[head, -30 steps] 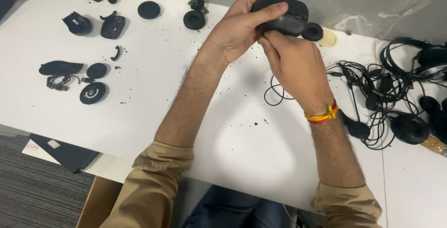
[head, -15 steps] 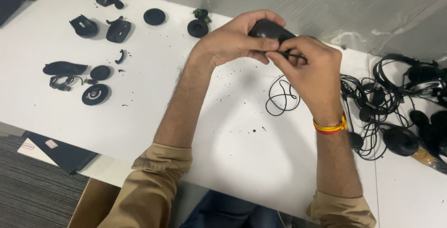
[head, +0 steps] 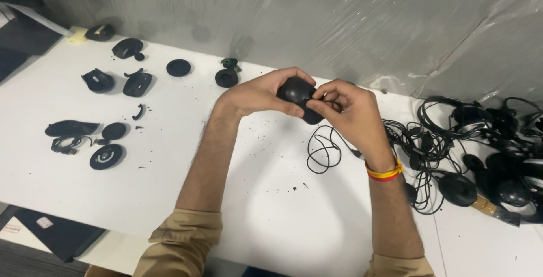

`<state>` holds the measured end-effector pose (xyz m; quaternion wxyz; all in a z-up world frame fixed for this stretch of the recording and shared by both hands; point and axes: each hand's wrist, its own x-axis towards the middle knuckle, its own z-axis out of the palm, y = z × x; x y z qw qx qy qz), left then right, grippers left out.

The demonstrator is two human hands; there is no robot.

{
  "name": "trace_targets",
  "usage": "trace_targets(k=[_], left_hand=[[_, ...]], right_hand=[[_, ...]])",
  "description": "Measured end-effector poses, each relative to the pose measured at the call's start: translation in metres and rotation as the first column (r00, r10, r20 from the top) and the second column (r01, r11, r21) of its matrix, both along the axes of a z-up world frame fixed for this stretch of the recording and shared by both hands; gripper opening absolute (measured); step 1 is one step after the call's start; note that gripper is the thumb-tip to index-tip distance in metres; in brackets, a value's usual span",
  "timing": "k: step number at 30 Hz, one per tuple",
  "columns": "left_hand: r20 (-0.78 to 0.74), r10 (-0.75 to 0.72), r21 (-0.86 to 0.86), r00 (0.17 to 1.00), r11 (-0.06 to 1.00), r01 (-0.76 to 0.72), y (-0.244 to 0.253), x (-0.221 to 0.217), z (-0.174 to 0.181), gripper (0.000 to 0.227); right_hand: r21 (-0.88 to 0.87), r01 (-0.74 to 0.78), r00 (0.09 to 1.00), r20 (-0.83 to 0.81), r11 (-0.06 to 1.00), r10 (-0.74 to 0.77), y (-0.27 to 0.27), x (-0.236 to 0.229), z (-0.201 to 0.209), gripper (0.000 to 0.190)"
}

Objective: Disassembling and inspecting computer peripherals and electronic components.

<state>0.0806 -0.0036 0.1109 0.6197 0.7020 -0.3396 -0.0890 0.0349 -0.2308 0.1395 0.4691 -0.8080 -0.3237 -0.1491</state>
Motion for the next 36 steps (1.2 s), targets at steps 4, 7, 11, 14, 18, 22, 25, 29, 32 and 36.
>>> trace_targets(k=[4, 7, 11, 14, 18, 22, 25, 29, 32, 36], left_hand=[[-0.026, -0.065, -0.008, 0.998, 0.998, 0.065, 0.004, -0.006, -0.004, 0.062], [-0.164, -0.068, -0.162, 0.984, 0.986, 0.041, 0.004, -0.009, -0.031, 0.059], [-0.243, 0.001, -0.172, 0.970, 0.984, -0.044, 0.018, -0.011, -0.109, 0.060], [-0.300, 0.040, -0.197, 0.953, 0.975, -0.103, 0.027, -0.017, -0.154, 0.060], [-0.337, -0.072, -0.376, 0.939, 0.924, -0.065, 0.024, -0.021, -0.177, 0.059], [-0.353, -0.215, -0.552, 0.911, 0.834, -0.017, 0.020, -0.019, -0.186, 0.057], [-0.391, -0.155, -0.539, 0.907, 0.838, -0.089, 0.022, -0.015, -0.188, 0.056], [-0.349, -0.224, -0.633, 0.910, 0.773, -0.052, 0.026, -0.011, -0.195, 0.055], [-0.340, -0.214, -0.673, 0.916, 0.735, -0.078, 0.023, -0.010, -0.190, 0.058], [-0.388, -0.074, -0.663, 0.919, 0.715, -0.222, 0.025, -0.007, -0.189, 0.059]], right_hand=[[0.036, 0.004, 0.999, -0.043, 0.999, -0.002, -0.006, 0.020, -0.017, 0.019], [0.130, -0.163, 0.979, -0.105, 0.978, 0.177, -0.010, 0.054, -0.052, 0.017], [0.222, -0.236, 0.912, -0.284, 0.946, 0.294, 0.010, 0.067, -0.103, 0.009], [0.166, -0.192, 0.852, -0.461, 0.967, 0.248, 0.022, 0.066, -0.132, 0.006], [0.228, -0.206, 0.769, -0.564, 0.952, 0.301, 0.022, 0.068, -0.156, 0.017], [0.330, -0.187, 0.767, -0.539, 0.925, 0.347, 0.028, 0.065, -0.159, 0.024], [0.331, -0.151, 0.789, -0.528, 0.932, 0.315, 0.040, 0.051, -0.154, 0.027], [0.303, -0.154, 0.900, -0.349, 0.940, 0.260, 0.049, 0.058, -0.190, 0.025], [0.173, -0.114, 0.993, 0.043, 0.978, 0.108, 0.054, 0.055, -0.200, 0.013], [-0.304, 0.251, 0.957, 0.220, 0.919, -0.189, 0.063, 0.049, -0.210, 0.014]])
